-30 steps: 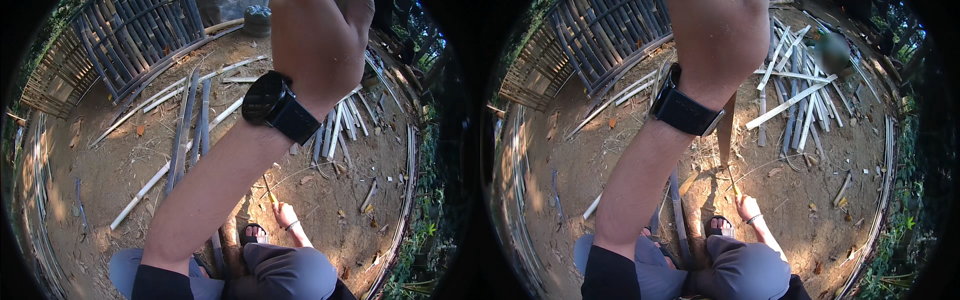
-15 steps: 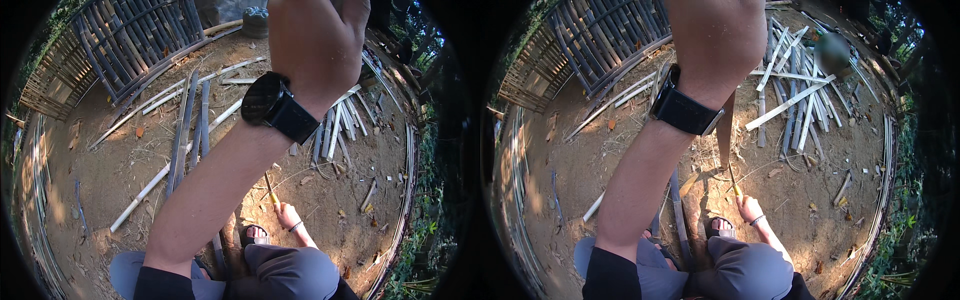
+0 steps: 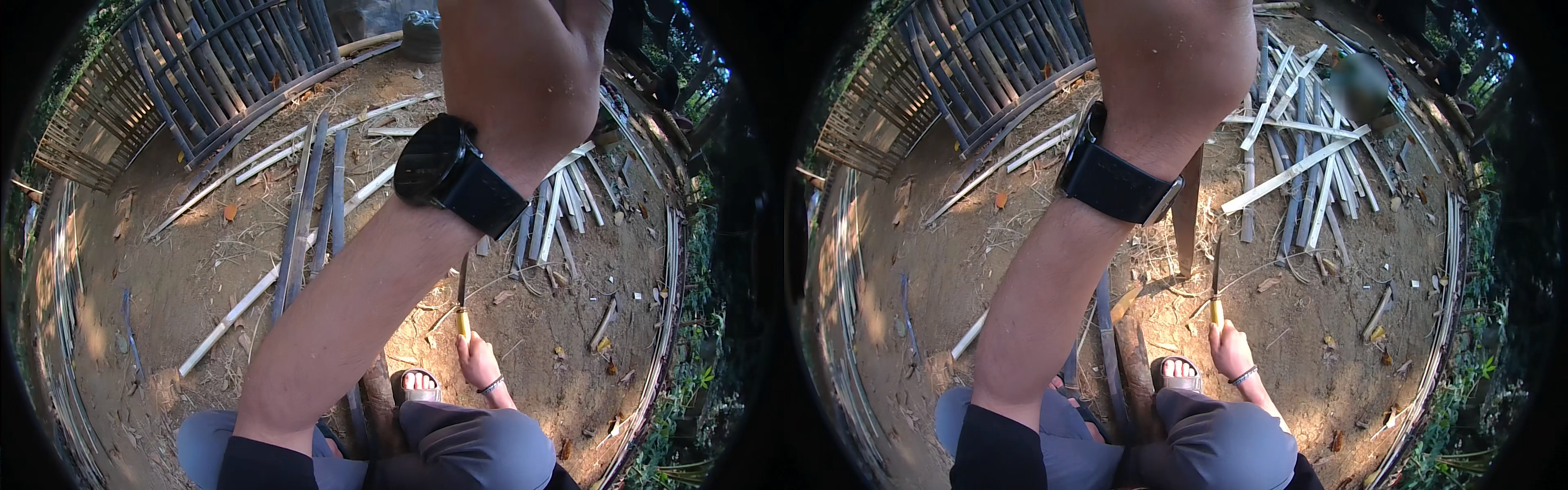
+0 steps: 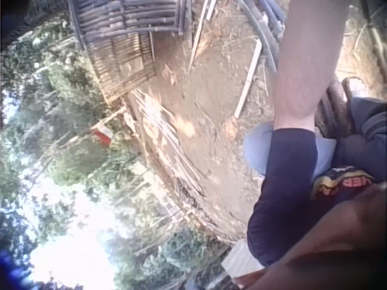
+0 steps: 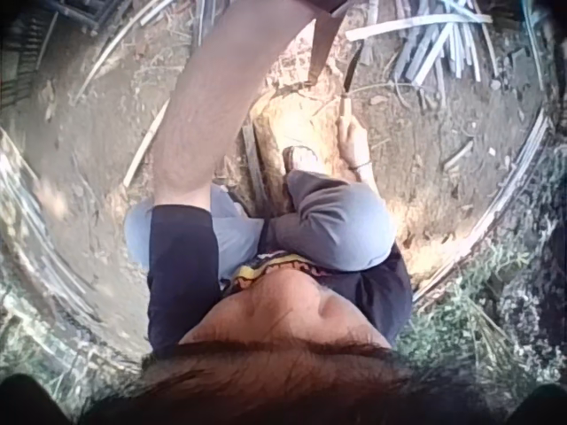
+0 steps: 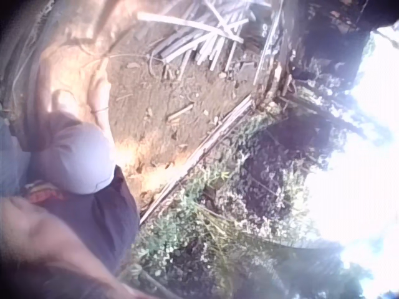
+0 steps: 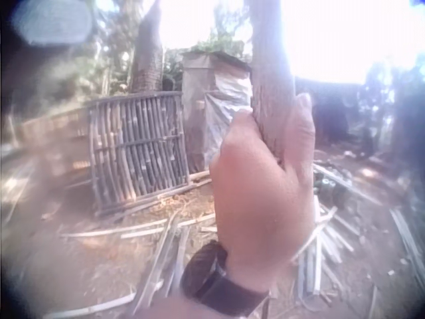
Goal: The person strips a long piece of bamboo using a knife, then cuts notches and trims the ends of several smaller bamboo strips.
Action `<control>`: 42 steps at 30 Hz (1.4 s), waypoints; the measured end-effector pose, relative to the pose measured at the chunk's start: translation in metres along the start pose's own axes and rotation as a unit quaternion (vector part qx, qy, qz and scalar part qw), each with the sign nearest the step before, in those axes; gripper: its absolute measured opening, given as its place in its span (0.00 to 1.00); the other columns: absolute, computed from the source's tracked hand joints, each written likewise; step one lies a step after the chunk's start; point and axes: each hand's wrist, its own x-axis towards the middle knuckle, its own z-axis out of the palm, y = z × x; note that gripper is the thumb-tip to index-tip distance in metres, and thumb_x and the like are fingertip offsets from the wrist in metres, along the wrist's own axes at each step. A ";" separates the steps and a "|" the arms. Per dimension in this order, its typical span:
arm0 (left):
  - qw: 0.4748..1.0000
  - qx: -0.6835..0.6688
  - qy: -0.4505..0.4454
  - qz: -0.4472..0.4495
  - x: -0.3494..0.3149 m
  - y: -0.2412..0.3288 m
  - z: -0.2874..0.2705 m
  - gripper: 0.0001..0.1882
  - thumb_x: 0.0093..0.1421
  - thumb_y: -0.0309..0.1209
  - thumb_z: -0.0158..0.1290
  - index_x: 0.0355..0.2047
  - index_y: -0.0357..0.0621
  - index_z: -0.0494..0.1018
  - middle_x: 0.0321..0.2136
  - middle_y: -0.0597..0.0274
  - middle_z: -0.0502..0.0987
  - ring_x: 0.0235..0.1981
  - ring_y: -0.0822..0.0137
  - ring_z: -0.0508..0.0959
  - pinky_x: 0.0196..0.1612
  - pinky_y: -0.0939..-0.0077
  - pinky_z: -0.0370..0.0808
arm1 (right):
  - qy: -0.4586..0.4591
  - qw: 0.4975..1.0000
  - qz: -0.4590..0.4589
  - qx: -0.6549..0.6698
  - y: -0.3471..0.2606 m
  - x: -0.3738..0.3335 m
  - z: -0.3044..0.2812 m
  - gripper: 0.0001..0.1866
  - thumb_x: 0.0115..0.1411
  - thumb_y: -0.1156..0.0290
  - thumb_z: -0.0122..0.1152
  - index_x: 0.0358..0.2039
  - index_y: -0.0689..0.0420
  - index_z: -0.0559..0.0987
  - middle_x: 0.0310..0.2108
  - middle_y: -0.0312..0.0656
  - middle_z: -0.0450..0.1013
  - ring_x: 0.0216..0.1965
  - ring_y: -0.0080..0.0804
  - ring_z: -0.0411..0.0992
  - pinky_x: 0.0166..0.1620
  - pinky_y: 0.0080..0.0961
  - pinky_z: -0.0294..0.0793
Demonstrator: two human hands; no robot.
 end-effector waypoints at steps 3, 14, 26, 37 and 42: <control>1.000 0.006 -0.013 0.006 -0.010 -0.011 -0.002 0.23 0.65 0.44 0.45 0.23 0.34 0.69 0.12 0.59 0.71 0.09 0.70 0.70 0.11 0.80 0.67 | 0.076 0.991 -0.004 0.107 -0.058 -0.006 -0.030 0.15 0.65 0.65 0.44 0.29 0.65 0.69 0.17 0.57 0.70 0.20 0.55 0.71 0.24 0.46 0.68; 0.981 -0.076 -0.117 -0.138 0.012 0.009 -0.016 0.23 0.65 0.43 0.45 0.24 0.32 0.69 0.10 0.60 0.70 0.08 0.73 0.70 0.08 0.81 0.65 | 0.016 0.996 -0.049 -0.069 0.007 0.026 -0.002 0.22 0.66 0.59 0.42 0.27 0.65 0.73 0.15 0.52 0.71 0.18 0.46 0.73 0.24 0.38 0.71; 0.990 -0.012 -0.083 -0.113 -0.006 0.015 -0.008 0.24 0.65 0.44 0.45 0.24 0.32 0.70 0.11 0.61 0.70 0.08 0.73 0.68 0.10 0.81 0.64 | -0.064 0.995 0.047 -0.060 0.023 0.000 0.014 0.22 0.63 0.58 0.46 0.26 0.67 0.73 0.19 0.61 0.71 0.26 0.59 0.73 0.31 0.47 0.72; 0.999 -0.014 -0.036 0.005 0.012 0.010 -0.016 0.24 0.65 0.44 0.45 0.26 0.32 0.71 0.13 0.59 0.72 0.11 0.70 0.71 0.14 0.78 0.67 | -0.113 0.984 -0.003 -0.135 0.047 0.017 0.079 0.23 0.62 0.57 0.47 0.29 0.69 0.74 0.22 0.64 0.72 0.28 0.60 0.74 0.35 0.48 0.73; 0.998 -0.010 -0.058 -0.026 0.006 0.008 -0.022 0.23 0.65 0.44 0.46 0.26 0.34 0.71 0.12 0.62 0.72 0.12 0.74 0.71 0.14 0.79 0.67 | 0.060 0.998 -0.027 0.010 -0.027 0.019 0.001 0.17 0.63 0.62 0.47 0.25 0.64 0.69 0.15 0.59 0.69 0.20 0.59 0.71 0.24 0.48 0.69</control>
